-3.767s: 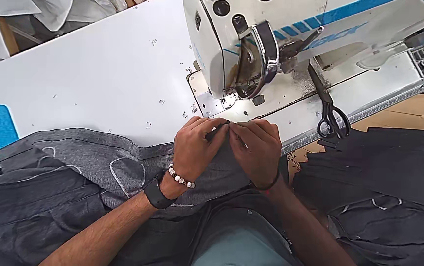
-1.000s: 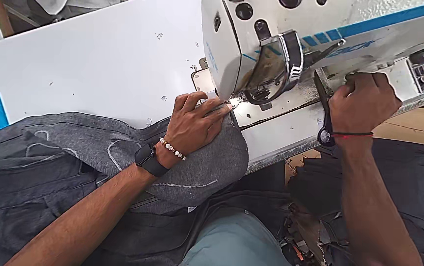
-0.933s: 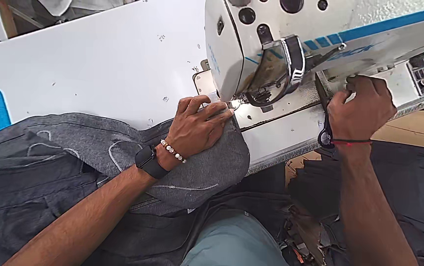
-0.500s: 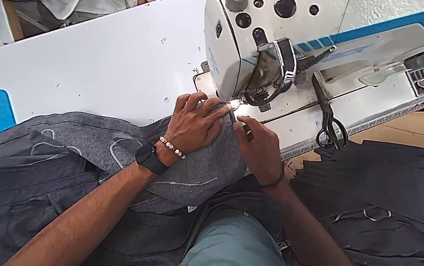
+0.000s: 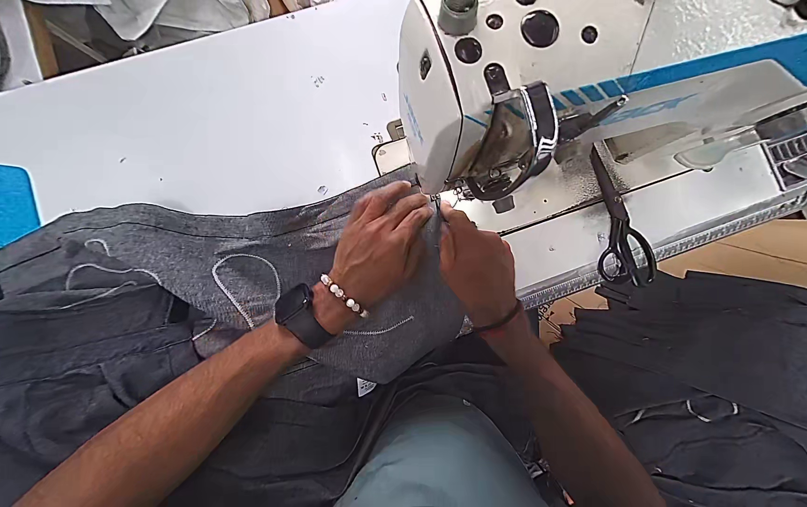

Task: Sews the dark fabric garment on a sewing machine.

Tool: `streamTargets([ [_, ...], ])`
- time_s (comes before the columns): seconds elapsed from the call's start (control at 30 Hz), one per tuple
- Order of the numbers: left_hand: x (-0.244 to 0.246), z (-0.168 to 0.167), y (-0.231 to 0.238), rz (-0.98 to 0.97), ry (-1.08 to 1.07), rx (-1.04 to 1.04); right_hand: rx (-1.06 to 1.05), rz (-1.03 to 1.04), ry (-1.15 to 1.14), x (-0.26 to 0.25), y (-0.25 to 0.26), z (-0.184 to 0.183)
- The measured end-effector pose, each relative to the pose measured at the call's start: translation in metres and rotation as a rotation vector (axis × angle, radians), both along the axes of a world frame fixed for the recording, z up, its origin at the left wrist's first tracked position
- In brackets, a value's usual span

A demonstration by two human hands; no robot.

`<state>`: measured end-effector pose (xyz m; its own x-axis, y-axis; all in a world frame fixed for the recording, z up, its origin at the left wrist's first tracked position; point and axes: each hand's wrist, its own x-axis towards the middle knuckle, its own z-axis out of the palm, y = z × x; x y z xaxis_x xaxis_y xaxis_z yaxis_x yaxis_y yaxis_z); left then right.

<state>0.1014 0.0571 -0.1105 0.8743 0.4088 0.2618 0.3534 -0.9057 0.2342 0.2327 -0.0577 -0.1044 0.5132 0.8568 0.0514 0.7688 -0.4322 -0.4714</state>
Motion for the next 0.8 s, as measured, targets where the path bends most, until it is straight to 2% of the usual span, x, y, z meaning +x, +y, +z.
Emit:
streamTargets([
  [0.07, -0.003, -0.009, -0.003, 0.008, -0.021, -0.081, 0.045, 0.003, 0.117, 0.022, -0.005, 0.01],
  [0.17, -0.006, -0.01, 0.004, -0.054, -0.002, -0.064, 0.112, 0.018, -0.135, 0.077, -0.01, 0.019],
  [0.23, -0.008, -0.008, 0.009, -0.091, -0.005, -0.043, 0.127, 0.047, -0.282, 0.12, 0.006, 0.015],
  [0.3, -0.01, -0.006, 0.015, -0.134, -0.01, -0.035, 0.071, 0.117, -0.28, 0.14, 0.002, 0.018],
  [0.37, -0.012, -0.005, 0.017, -0.151, -0.009, -0.044, 0.006, 0.19, -0.155, 0.135, -0.016, 0.022],
  [0.47, -0.013, -0.006, 0.019, -0.155, -0.015, -0.044, 0.072, 0.21, -0.055, 0.096, -0.03, 0.009],
  [0.67, -0.011, -0.007, 0.024, -0.182, 0.022, -0.035, 0.296, 0.108, -0.182, 0.034, -0.014, -0.019],
  [0.8, -0.012, -0.011, 0.037, -0.247, -0.009, -0.032, 0.39, 0.253, -0.213, 0.017, -0.025, -0.024],
])
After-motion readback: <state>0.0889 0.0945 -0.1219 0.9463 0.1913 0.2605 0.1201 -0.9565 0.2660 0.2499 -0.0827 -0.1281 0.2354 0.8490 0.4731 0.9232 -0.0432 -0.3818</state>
